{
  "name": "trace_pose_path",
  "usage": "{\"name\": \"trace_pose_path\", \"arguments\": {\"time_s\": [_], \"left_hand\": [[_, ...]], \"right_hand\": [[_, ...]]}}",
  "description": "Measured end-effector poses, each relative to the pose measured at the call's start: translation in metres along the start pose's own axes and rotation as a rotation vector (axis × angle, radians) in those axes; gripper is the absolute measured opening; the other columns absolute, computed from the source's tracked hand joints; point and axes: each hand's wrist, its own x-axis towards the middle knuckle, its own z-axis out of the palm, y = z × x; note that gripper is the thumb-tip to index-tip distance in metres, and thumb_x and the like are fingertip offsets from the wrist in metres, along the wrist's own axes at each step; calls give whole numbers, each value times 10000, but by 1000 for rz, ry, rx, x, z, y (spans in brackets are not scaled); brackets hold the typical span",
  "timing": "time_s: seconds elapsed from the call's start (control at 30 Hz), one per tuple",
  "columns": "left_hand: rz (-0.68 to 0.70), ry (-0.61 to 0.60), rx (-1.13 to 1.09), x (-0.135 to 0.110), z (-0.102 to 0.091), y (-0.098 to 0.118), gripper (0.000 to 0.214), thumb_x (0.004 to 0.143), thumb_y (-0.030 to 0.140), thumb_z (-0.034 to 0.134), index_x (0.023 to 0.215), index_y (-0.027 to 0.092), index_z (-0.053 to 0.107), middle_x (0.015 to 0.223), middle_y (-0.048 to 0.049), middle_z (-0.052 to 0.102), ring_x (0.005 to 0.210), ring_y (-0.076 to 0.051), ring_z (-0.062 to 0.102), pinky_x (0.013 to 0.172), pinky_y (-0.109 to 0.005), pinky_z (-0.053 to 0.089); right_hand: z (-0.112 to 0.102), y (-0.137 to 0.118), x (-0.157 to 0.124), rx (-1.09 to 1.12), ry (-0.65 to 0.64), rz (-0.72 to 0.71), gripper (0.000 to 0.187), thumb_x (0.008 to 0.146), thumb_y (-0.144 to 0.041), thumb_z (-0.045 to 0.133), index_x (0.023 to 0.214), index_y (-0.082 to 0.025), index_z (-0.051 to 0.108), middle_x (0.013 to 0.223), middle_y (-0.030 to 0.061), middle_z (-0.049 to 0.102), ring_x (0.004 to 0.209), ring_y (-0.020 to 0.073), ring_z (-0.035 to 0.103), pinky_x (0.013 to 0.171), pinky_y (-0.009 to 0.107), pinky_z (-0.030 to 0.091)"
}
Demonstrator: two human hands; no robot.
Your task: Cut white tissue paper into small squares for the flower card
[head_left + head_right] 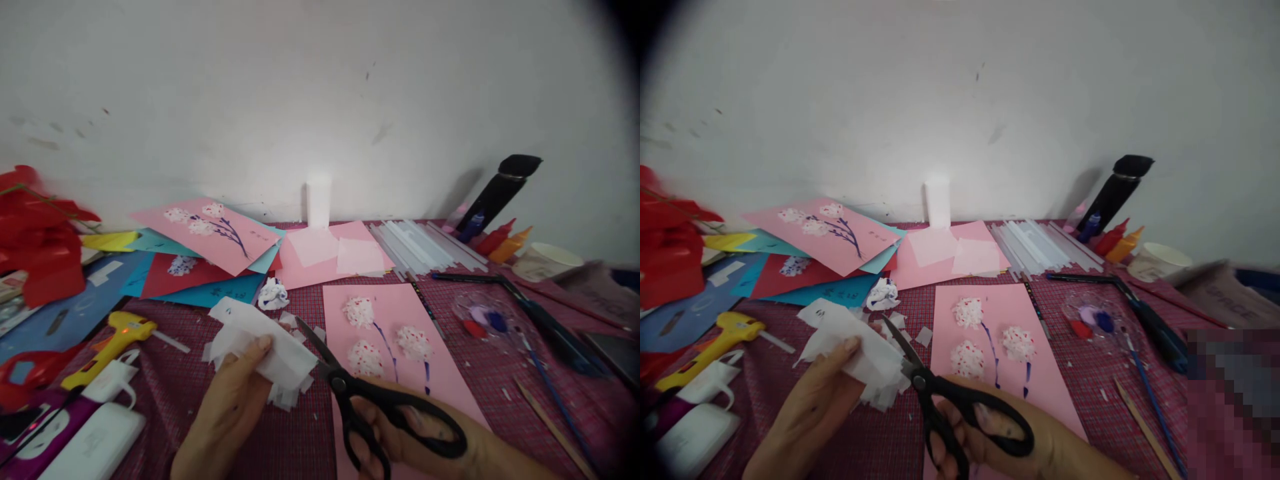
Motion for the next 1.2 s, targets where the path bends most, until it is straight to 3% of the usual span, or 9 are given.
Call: {"name": "trace_pose_path", "arguments": {"time_s": [0.13, 0.27, 0.47, 0.63, 0.77, 0.93, 1.13, 1.2], "left_hand": [[-28, -48, -3, 4, -5, -5, 418, 708, 143, 756, 1110, 193, 651, 893, -30, 740, 905, -241, 703, 876, -369, 551], [-12, -44, -26, 8, -9, -7, 384, 723, 125, 734, 1093, 196, 663, 894, -30, 741, 897, -226, 703, 877, -358, 553], [32, -5, -4, 7, -6, -3, 467, 687, 77, 746, 1131, 183, 651, 907, -26, 746, 870, -209, 706, 880, -337, 554], [42, -58, 17, 5, -5, -3, 483, 757, 133, 726, 1219, 196, 603, 1006, -44, 739, 924, -216, 696, 906, -358, 538], [-20, -95, 44, 7, -10, -6, 510, 736, 144, 745, 1225, 184, 606, 1000, -69, 741, 954, -253, 690, 912, -393, 530], [-26, -153, 56, 11, -16, -13, 455, 763, 139, 709, 1209, 178, 623, 990, -70, 742, 949, -236, 691, 905, -369, 529], [11, -128, 88, 10, -10, -11, 478, 740, 130, 728, 1206, 149, 624, 984, -85, 745, 941, -247, 693, 889, -375, 540], [11, -133, 85, 10, -10, -12, 469, 740, 131, 730, 1198, 146, 629, 988, -86, 746, 939, -244, 695, 882, -368, 544]], "right_hand": [[-4, 5, 0, 363, -24, -12, 603, 752, -626, 663, 1152, -183, 578, 808, 46, 628, 687, 133, 599, 691, 242, 489], [-2, 2, -1, 328, -32, -64, 606, 796, -630, 634, 1156, -147, 568, 709, 24, 592, 532, 83, 508, 522, 174, 417], [4, -3, -4, 275, -14, -50, 565, 852, -565, 621, 1190, -115, 574, 684, 4, 568, 530, 62, 479, 475, 135, 370], [8, 0, -1, 537, -12, -10, 525, 813, -494, 710, 1216, -174, 608, 913, 40, 656, 706, 81, 594, 690, 169, 467], [4, 11, 0, 624, -99, 14, 497, 835, -514, 675, 1179, -158, 641, 878, 69, 700, 702, 114, 633, 623, 182, 452], [2, 13, -3, 667, -136, -7, 498, 842, -495, 678, 1207, -158, 641, 935, 88, 720, 789, 134, 665, 670, 200, 468], [6, 4, -2, 726, -58, 45, 422, 759, -393, 792, 1103, -169, 691, 972, 26, 717, 896, 114, 668, 841, 196, 458], [5, 5, -2, 713, -46, 88, 453, 733, -412, 807, 1088, -156, 688, 938, 35, 716, 877, 125, 669, 825, 206, 462]]}}
